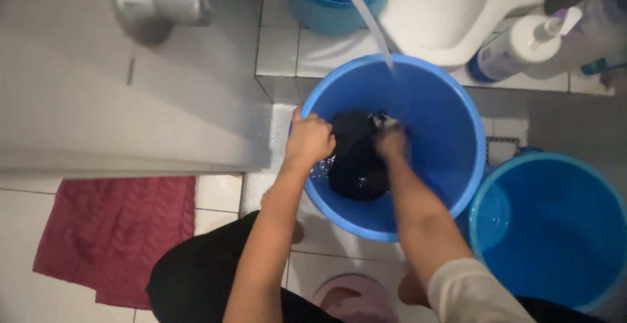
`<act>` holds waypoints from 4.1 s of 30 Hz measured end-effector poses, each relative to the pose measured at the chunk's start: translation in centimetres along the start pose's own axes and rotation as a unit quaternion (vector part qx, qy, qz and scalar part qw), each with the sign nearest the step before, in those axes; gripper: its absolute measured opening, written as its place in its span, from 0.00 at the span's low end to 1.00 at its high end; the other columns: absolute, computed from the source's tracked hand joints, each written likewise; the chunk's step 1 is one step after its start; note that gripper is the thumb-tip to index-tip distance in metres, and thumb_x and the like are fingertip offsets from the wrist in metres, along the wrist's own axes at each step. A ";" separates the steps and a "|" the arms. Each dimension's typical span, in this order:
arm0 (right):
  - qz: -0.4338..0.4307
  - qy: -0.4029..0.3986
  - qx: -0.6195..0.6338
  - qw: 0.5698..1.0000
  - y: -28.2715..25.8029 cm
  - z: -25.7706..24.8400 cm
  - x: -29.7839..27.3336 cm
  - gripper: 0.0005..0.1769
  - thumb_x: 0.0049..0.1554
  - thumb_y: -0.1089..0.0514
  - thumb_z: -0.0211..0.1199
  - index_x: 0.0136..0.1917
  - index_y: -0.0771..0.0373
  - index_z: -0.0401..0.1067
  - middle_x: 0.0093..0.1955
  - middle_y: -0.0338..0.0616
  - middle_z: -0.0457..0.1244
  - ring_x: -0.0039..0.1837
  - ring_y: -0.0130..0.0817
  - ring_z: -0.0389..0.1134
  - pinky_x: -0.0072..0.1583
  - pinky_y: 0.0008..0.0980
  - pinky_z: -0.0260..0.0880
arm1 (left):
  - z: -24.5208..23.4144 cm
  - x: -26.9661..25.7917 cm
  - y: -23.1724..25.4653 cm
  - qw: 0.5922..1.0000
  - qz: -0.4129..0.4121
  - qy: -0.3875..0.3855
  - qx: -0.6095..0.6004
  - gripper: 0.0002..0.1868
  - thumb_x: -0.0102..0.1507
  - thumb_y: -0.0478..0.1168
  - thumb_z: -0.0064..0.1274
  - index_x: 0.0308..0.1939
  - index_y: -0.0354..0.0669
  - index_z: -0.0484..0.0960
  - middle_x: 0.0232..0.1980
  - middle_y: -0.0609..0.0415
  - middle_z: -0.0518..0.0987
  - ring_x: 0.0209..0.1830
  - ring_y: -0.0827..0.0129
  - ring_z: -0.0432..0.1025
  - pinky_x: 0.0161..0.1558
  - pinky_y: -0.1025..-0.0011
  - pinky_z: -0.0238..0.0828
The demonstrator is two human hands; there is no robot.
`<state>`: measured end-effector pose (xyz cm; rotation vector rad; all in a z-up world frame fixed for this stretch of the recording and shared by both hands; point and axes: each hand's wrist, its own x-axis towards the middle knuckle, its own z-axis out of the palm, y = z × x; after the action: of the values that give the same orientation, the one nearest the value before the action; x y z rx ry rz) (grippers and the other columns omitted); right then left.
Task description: The person hand washes several pieces of clothing in a blue basin filled with soapy water. They scrub and rinse an orange cloth, a dark garment, and a striped item, then transfer them to a second basin. The person empties the soapy water, refills the basin with fresh water from the tap, and continues rinsing the clothes.
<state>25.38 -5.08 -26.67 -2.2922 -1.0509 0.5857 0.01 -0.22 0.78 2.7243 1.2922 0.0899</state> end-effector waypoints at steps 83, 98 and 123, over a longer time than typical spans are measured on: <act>-0.169 -0.146 0.375 0.900 -29.6 -24.7 1.8 0.09 0.62 0.57 0.58 0.56 0.60 0.69 0.41 0.34 0.61 0.42 0.25 0.60 0.44 0.27 0.62 | 2.6 14.3 4.0 0.308 -0.472 -0.092 -0.821 0.44 0.68 0.73 0.39 0.71 0.40 0.64 0.62 0.34 0.66 0.59 0.38 0.63 0.63 0.34 0.58; -0.214 -0.106 0.384 0.892 -25.4 -24.2 5.0 0.12 0.60 0.58 0.57 0.57 0.60 0.68 0.49 0.40 0.66 0.52 0.29 0.66 0.53 0.35 0.70 | 1.8 14.6 2.5 0.295 -0.102 -0.206 -0.928 0.24 0.66 0.59 0.57 0.56 0.47 0.83 0.42 0.50 0.83 0.34 0.65 0.75 0.33 0.69 0.72; 0.036 -0.095 0.558 0.823 -25.2 -14.6 12.2 0.32 0.65 0.42 0.63 0.48 0.79 0.70 0.39 0.48 0.58 0.38 0.37 0.57 0.40 0.40 0.58 | -2.6 15.7 4.8 0.966 -0.110 0.023 -0.233 0.20 0.65 0.52 0.54 0.49 0.38 0.80 0.42 0.35 0.83 0.44 0.42 0.78 0.45 0.48 0.73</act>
<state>27.46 13.93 -1.51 -1.2291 -0.4435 1.1062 13.35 9.22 4.04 2.1846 1.3696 0.3852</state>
